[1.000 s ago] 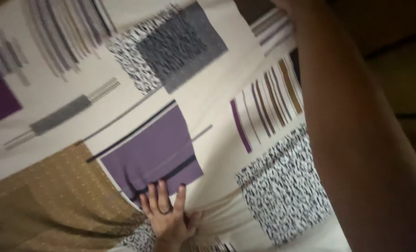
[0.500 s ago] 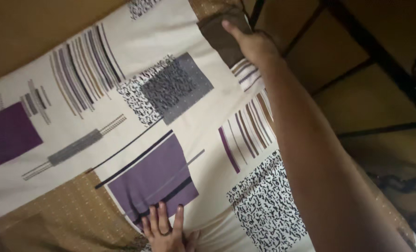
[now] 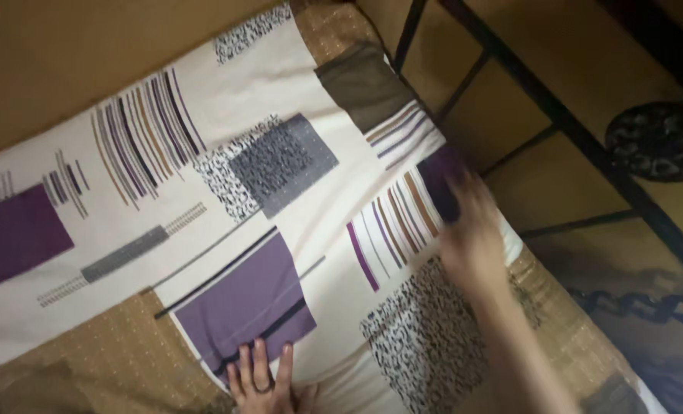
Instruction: The person smooths a patterned bedsheet, then picks up and places several pillows and folded blankets on the bed. They handle a white pillow with pink circles, a pink patterned pillow, and a dark folded blanket, arranging them on the bed surface.
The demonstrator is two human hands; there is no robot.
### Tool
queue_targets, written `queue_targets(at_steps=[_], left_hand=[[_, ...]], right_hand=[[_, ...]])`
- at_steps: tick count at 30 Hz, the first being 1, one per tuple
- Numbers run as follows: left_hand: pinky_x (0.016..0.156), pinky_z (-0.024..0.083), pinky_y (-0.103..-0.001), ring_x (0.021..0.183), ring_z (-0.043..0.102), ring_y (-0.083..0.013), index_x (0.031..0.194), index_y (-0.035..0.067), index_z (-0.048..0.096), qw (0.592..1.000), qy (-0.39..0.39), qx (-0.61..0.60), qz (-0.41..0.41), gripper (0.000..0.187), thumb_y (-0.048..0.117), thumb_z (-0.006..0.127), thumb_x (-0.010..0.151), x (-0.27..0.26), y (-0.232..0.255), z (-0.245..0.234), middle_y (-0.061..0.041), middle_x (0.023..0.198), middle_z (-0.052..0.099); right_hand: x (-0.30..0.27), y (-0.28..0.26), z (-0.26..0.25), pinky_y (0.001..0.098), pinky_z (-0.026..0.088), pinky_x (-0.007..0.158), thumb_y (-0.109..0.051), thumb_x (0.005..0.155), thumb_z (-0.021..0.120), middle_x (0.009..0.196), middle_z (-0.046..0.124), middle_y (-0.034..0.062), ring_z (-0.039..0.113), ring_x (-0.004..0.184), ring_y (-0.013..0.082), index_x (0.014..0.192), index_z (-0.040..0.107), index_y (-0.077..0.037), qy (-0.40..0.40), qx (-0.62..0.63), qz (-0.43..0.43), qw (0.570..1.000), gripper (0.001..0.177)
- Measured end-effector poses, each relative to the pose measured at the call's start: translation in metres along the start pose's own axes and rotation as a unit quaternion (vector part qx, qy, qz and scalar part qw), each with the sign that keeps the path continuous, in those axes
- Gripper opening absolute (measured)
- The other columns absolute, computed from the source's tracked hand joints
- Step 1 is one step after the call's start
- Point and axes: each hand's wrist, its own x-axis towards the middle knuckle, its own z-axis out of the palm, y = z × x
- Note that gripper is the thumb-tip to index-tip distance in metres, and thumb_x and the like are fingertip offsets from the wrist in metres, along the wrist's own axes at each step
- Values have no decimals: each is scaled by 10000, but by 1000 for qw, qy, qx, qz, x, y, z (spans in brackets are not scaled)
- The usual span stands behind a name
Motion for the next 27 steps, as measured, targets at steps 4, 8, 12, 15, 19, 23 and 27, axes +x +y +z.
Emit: queue_targets(at_steps=[4, 8, 12, 15, 19, 23, 27], left_hand=[[1173, 203, -716, 1467, 302, -492, 1485, 217, 471, 999, -35, -2, -18, 802, 599, 654, 804, -5, 10, -18, -249, 1586, 335], [1178, 204, -701, 1469, 298, -486, 1491, 217, 472, 999, -37, -15, -21, 793, 610, 636, 822, 5, 13, -24, -232, 1602, 317], [1191, 177, -694, 1484, 269, -477, 1504, 214, 473, 998, -64, -8, -20, 808, 620, 633, 823, 1, 12, -23, -238, 1617, 290], [1239, 166, -686, 1533, 239, -468, 1548, 208, 458, 998, -54, 3, -19, 792, 602, 634, 884, -2, 16, -27, -231, 1662, 261], [1248, 99, -662, 1573, 133, -434, 1614, 202, 373, 994, -104, 11, -38, 836, 644, 579, 935, 2, 25, -36, -220, 1707, 163], [1300, 41, -631, 1616, 78, -401, 1690, 234, 304, 992, -119, 2, -50, 773, 650, 404, 1046, -9, 33, -50, -186, 1754, 133], [1284, 47, -633, 1603, 96, -402, 1675, 242, 323, 994, -99, -17, -45, 750, 666, 355, 1057, 0, 45, -76, -173, 1739, 148]], right_hand=[[-145, -50, -65, 475, 402, 1164, -69, 849, 651, 1439, 568, 236, 512, 1389, 402, 1273, 605, -8, 103, 10, 143, 984, 431], [-241, -64, -55, 487, 422, 1127, -102, 864, 635, 1407, 584, 231, 530, 1348, 398, 1261, 618, -41, 131, -33, 191, 972, 402], [-344, -62, -41, 498, 441, 1090, -135, 879, 619, 1376, 600, 226, 549, 1307, 394, 1248, 631, -74, 85, -74, 204, 972, 375], [-433, -73, -52, 507, 456, 1062, -160, 890, 607, 1352, 612, 222, 563, 1276, 391, 1239, 640, -99, 57, -97, 191, 975, 356], [-567, -69, -56, 518, 476, 1025, -193, 905, 591, 1320, 629, 217, 581, 1235, 387, 1227, 653, -132, 42, -121, 142, 982, 334], [-741, -72, -44, 530, 495, 988, -227, 920, 575, 1288, 645, 212, 600, 1194, 384, 1214, 666, -165, 60, -174, 0, 983, 315], [-746, -60, -42, 505, 523, 987, -193, 974, 548, 1297, 674, 200, 619, 1204, 362, 1234, 677, -191, 167, -271, -212, 924, 289]])
